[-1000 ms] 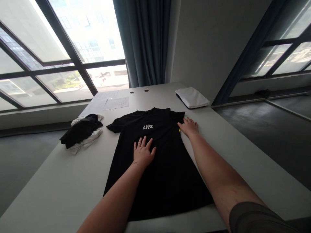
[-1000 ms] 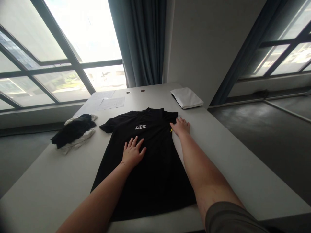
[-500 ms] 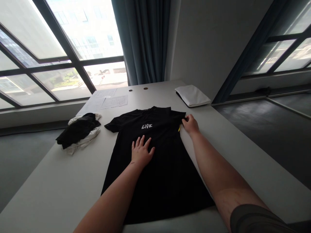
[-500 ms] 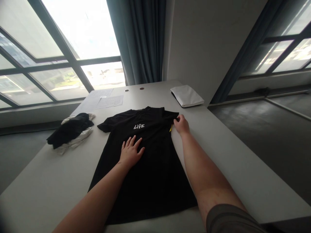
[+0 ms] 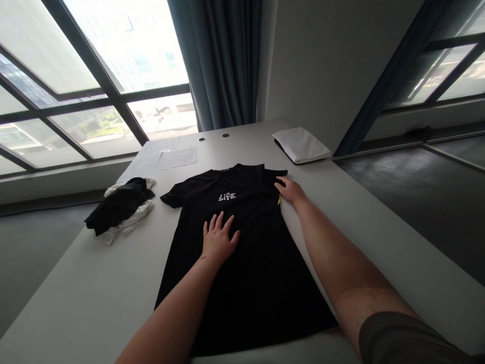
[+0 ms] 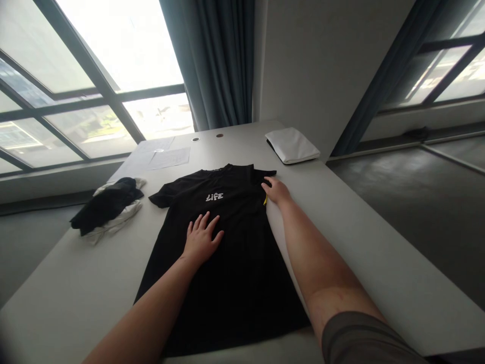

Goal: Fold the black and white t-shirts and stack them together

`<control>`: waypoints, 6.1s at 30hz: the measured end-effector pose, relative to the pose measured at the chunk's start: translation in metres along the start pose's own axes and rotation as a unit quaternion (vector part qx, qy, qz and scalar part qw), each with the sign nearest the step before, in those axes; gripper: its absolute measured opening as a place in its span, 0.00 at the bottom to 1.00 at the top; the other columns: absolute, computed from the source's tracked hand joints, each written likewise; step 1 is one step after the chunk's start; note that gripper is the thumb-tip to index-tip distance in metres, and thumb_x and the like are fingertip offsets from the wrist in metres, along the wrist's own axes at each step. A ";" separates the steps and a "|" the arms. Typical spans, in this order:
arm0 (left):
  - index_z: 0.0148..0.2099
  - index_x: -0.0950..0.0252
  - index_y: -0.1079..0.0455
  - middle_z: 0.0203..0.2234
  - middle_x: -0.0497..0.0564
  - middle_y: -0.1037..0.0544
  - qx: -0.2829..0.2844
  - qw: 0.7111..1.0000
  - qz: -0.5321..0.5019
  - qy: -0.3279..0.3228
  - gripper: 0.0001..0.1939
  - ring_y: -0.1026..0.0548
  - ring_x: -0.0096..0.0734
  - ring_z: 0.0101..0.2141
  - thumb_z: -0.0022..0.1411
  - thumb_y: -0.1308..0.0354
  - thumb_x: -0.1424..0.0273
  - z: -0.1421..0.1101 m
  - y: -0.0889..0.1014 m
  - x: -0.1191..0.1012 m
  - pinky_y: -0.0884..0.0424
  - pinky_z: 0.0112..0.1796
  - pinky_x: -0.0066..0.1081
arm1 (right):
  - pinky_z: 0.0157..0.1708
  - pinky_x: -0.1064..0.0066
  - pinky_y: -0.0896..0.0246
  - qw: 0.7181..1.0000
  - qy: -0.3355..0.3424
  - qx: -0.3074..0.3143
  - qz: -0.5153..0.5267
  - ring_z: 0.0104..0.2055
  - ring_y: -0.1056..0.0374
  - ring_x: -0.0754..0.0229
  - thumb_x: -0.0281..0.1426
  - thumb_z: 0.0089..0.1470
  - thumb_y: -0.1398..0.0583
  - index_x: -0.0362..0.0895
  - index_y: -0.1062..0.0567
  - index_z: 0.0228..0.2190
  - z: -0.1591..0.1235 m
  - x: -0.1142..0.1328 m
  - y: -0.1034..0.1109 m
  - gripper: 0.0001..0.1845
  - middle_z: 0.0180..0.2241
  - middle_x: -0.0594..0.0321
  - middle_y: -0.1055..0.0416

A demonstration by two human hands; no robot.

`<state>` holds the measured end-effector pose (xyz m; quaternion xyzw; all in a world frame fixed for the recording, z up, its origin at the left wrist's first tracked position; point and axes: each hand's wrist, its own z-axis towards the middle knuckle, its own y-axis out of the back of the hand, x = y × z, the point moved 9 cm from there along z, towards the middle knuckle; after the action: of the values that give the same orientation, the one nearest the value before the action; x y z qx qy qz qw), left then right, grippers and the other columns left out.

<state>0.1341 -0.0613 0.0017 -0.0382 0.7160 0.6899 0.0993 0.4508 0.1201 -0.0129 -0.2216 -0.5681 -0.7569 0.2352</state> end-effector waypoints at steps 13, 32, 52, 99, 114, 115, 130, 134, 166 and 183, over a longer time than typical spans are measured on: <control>0.72 0.46 0.43 0.74 0.48 0.48 0.005 1.000 0.002 0.002 0.31 0.52 0.47 0.73 0.70 0.50 0.49 0.001 0.000 -0.001 0.55 0.72 0.56 | 0.47 0.58 0.31 0.985 -0.117 -0.117 -0.043 0.42 0.27 0.46 0.44 0.55 0.36 0.45 0.22 0.37 -0.002 -0.029 0.026 0.16 0.37 0.54 0.21; 0.72 0.47 0.41 0.74 0.49 0.47 0.002 1.000 0.002 -0.001 0.31 0.52 0.47 0.73 0.70 0.50 0.51 0.001 0.003 -0.003 0.54 0.72 0.56 | 0.64 0.55 0.40 0.987 0.064 -0.112 -0.096 0.65 0.39 0.45 0.31 0.63 0.48 0.39 0.32 0.66 -0.006 0.047 0.025 0.31 0.64 0.50 0.35; 0.72 0.48 0.41 0.74 0.50 0.46 -0.003 1.000 0.005 -0.007 0.31 0.51 0.47 0.73 0.70 0.49 0.51 0.002 0.002 -0.003 0.54 0.72 0.57 | 0.72 0.47 0.60 0.945 0.143 0.218 -0.200 0.75 0.58 0.44 0.51 0.70 0.48 0.51 0.47 0.73 -0.033 0.090 -0.071 0.38 0.74 0.54 0.57; 0.72 0.47 0.41 0.74 0.50 0.47 -0.005 1.000 -0.009 -0.014 0.31 0.51 0.47 0.73 0.70 0.49 0.51 0.002 0.000 0.000 0.54 0.71 0.57 | 0.37 0.72 0.40 0.990 0.115 0.067 -0.056 0.35 0.30 0.60 0.24 0.51 0.39 0.46 0.21 0.39 -0.021 0.025 0.005 0.13 0.35 0.64 0.24; 0.72 0.48 0.42 0.74 0.50 0.47 0.002 1.000 -0.011 -0.016 0.31 0.52 0.47 0.73 0.70 0.49 0.51 0.002 0.002 -0.001 0.54 0.71 0.57 | 0.68 0.58 0.46 0.957 0.253 0.119 -0.083 0.65 0.38 0.51 0.20 0.53 0.45 0.43 0.24 0.58 -0.046 0.062 -0.006 0.31 0.61 0.55 0.31; 0.72 0.48 0.42 0.74 0.50 0.47 0.001 1.000 -0.012 -0.017 0.31 0.51 0.47 0.73 0.70 0.49 0.51 0.002 0.002 -0.001 0.54 0.71 0.57 | 0.70 0.55 0.50 0.951 0.258 0.143 -0.095 0.68 0.41 0.51 0.21 0.54 0.46 0.43 0.25 0.59 -0.051 0.064 -0.012 0.31 0.63 0.56 0.33; 0.72 0.48 0.41 0.74 0.51 0.46 -0.003 0.999 -0.025 -0.023 0.31 0.51 0.50 0.73 0.70 0.49 0.51 0.003 0.002 -0.003 0.54 0.71 0.58 | 0.72 0.42 0.66 0.936 0.227 0.174 -0.207 0.74 0.53 0.45 0.45 0.69 0.50 0.47 0.38 0.69 -0.076 0.078 -0.044 0.33 0.72 0.52 0.50; 0.72 0.48 0.41 0.74 0.50 0.46 -0.007 0.999 -0.026 -0.022 0.31 0.51 0.49 0.73 0.70 0.48 0.52 0.004 0.002 -0.004 0.55 0.71 0.58 | 0.73 0.52 0.61 0.941 0.233 0.165 -0.180 0.75 0.57 0.45 0.41 0.69 0.51 0.37 0.45 0.72 -0.033 0.113 -0.068 0.37 0.73 0.49 0.56; 0.71 0.46 0.41 0.74 0.47 0.47 -0.008 0.997 -0.069 -0.022 0.31 0.52 0.49 0.73 0.70 0.51 0.49 0.006 -0.001 -0.002 0.56 0.72 0.60 | 0.73 0.45 0.73 0.936 0.154 0.236 -0.214 0.76 0.65 0.45 0.47 0.72 0.56 0.43 0.47 0.73 0.066 0.195 -0.189 0.36 0.75 0.52 0.62; 0.72 0.48 0.42 0.75 0.49 0.49 0.000 0.995 -0.100 -0.028 0.32 0.55 0.50 0.74 0.70 0.52 0.49 0.006 -0.001 -0.002 0.58 0.72 0.62 | 0.72 0.44 0.75 0.933 0.091 0.255 -0.238 0.76 0.72 0.47 0.52 0.72 0.59 0.49 0.57 0.75 0.083 0.194 -0.214 0.39 0.75 0.61 0.72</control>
<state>0.1367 -0.0560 0.0009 -0.0908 0.7054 0.6773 0.1879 0.1729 0.2320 -0.0363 0.0569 -0.7543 -0.6372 0.1473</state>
